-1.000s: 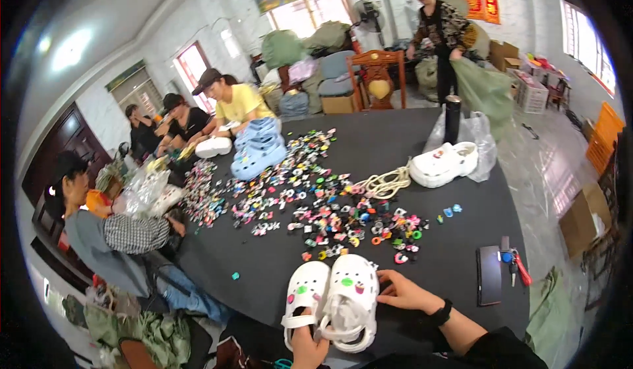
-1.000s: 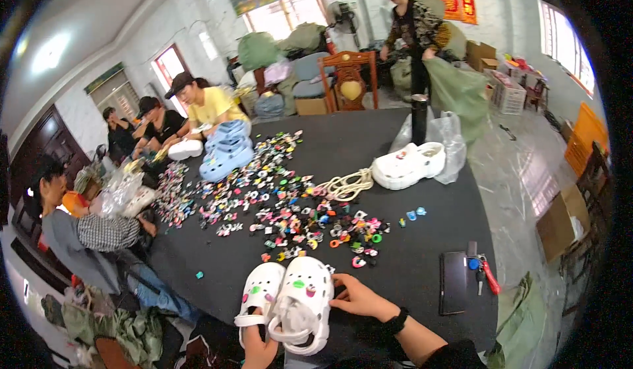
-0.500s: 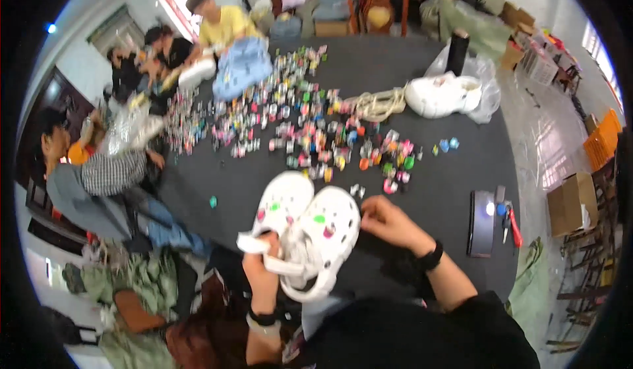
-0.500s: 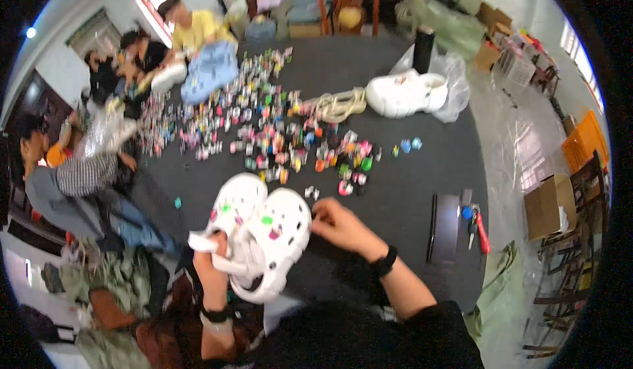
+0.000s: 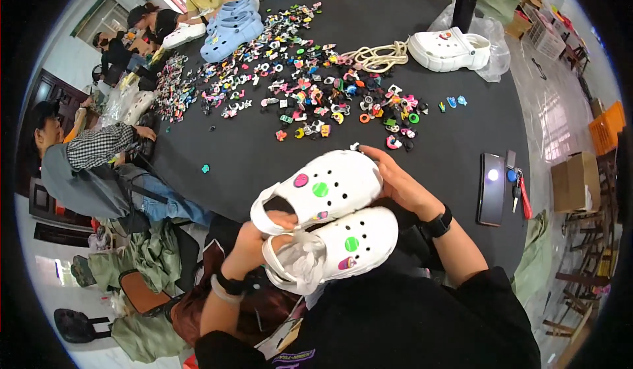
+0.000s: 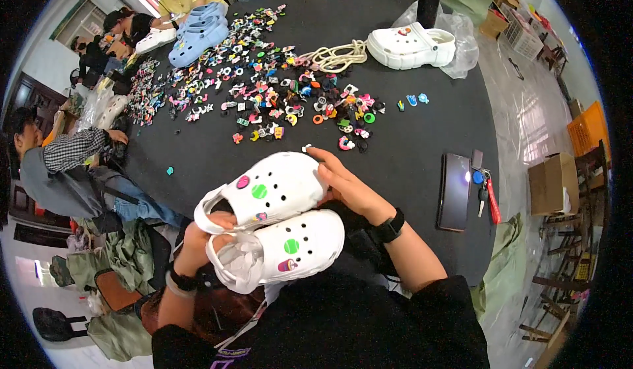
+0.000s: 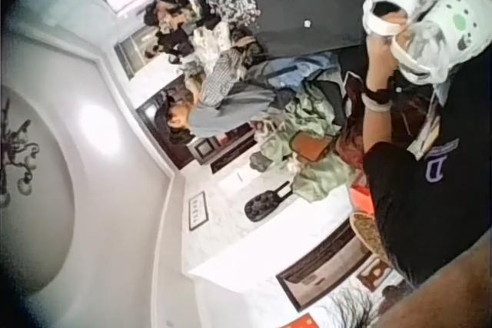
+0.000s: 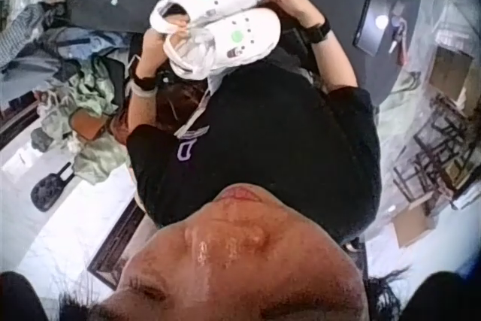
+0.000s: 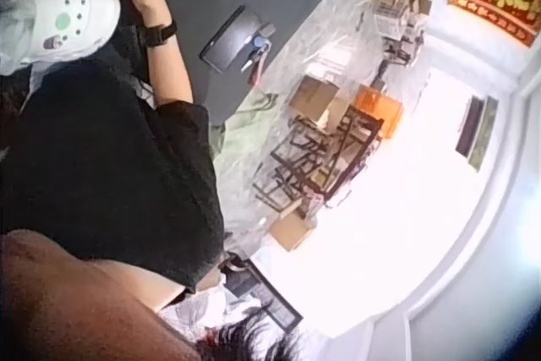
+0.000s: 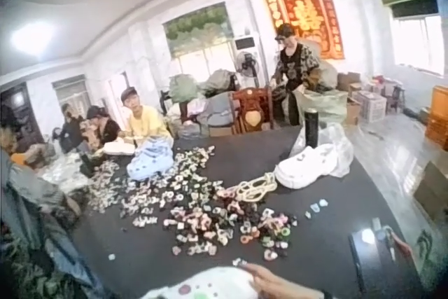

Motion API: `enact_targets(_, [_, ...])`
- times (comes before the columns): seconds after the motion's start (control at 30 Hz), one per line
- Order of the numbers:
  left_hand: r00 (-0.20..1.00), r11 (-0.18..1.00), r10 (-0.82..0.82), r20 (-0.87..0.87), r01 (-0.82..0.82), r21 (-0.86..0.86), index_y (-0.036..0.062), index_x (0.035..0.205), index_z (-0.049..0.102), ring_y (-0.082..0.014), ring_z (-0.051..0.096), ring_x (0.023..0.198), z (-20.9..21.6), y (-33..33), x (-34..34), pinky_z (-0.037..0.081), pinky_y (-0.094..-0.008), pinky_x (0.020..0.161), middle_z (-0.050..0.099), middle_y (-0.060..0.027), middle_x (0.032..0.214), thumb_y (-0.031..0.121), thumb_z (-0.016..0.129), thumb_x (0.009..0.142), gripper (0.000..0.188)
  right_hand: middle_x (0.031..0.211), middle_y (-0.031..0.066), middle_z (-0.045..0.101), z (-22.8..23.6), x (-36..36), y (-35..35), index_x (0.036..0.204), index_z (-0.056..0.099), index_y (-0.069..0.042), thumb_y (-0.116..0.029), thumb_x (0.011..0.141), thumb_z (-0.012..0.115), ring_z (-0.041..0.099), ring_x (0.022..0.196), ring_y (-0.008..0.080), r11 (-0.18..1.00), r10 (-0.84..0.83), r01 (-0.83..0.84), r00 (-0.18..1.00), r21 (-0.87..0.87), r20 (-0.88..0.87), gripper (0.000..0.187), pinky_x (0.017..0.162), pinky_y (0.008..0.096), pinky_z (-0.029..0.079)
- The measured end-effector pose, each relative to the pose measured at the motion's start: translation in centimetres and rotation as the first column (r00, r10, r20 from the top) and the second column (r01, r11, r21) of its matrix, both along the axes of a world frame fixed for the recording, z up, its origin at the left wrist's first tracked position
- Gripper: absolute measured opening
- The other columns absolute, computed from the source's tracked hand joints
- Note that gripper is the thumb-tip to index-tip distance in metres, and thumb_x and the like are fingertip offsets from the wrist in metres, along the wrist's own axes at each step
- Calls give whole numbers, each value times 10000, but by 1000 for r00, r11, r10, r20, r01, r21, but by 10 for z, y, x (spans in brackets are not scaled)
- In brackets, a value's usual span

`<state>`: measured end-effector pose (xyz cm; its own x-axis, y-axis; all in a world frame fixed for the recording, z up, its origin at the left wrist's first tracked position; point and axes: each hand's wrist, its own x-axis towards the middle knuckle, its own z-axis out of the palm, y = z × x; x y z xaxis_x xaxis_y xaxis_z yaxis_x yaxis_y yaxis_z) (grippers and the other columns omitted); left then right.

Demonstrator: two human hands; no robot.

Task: The recorder unpackages white foam clogs, applies decorative charms to them, and then unpackages black foam clogs to do the same.

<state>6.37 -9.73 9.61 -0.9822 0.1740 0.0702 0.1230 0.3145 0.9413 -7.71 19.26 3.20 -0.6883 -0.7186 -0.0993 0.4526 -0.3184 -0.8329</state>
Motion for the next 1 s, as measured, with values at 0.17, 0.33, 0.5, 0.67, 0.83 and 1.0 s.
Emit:
enact_targets(0.17, [914, 985, -125, 387, 159, -59, 12, 1040, 635, -134, 595, 969, 26, -22, -39, 476, -296, 863, 664, -65, 1046, 147, 727, 822, 273, 1396, 153, 426, -7, 0, 1, 1399, 370, -55, -340, 940, 562, 432, 1266, 207, 962, 36, 85, 905, 261, -424, 574, 988, 335, 413])
enact_targets(0.33, [915, 1000, -7, 402, 13, -13, 27, 1025, 645, -102, 594, 908, 46, -33, -58, 484, -263, 820, 648, -21, 1005, 54, 669, 829, 199, 852, 132, 657, 13, 0, 1, 1403, 383, -89, -404, 884, 625, 642, 798, 207, 814, 253, 89, 835, 574, -488, 653, 745, 321, 490])
enact_targets(0.5, [906, 985, -172, 386, 166, 50, 12, 990, 641, -168, 627, 952, 60, -63, -86, 493, -314, 859, 668, -102, 1034, 84, 686, 824, 186, 699, 95, 618, 10, 3, -8, 1376, 438, -94, -413, 853, 663, 588, 626, 163, 825, 325, 66, 756, 561, -568, 652, 608, 298, 466])
enact_targets(0.67, [884, 949, -273, 380, 312, -44, 0, 1006, 682, -196, 601, 1031, 61, -85, -117, 462, -326, 908, 640, -106, 1117, 110, 779, 738, 306, 732, 70, 629, 6, 5, -7, 1330, 476, -71, -254, 878, 662, 574, 637, 139, 849, 326, 36, 750, 527, -576, 522, 620, 290, 464])
enact_targets(0.83, [903, 957, -228, 365, 277, -87, 3, 1078, 657, -192, 585, 1044, 18, -125, -121, 437, -323, 948, 634, -100, 1145, 76, 787, 716, 392, 762, 61, 628, -1, 6, -14, 1311, 473, -59, -184, 900, 625, 560, 663, 118, 875, 281, 39, 772, 483, -571, 455, 627, 276, 454])
enact_targets(1.0, [983, 981, 168, 74, -159, -109, -7, 1096, 627, -141, 599, 1017, 23, -148, -89, 473, -276, 888, 659, -81, 1094, 19, 685, 811, 292, 803, 46, 619, -2, 2, -10, 1344, 432, -73, -149, 908, 605, 551, 685, 103, 860, 255, 58, 812, 507, -525, 475, 637, 264, 449])
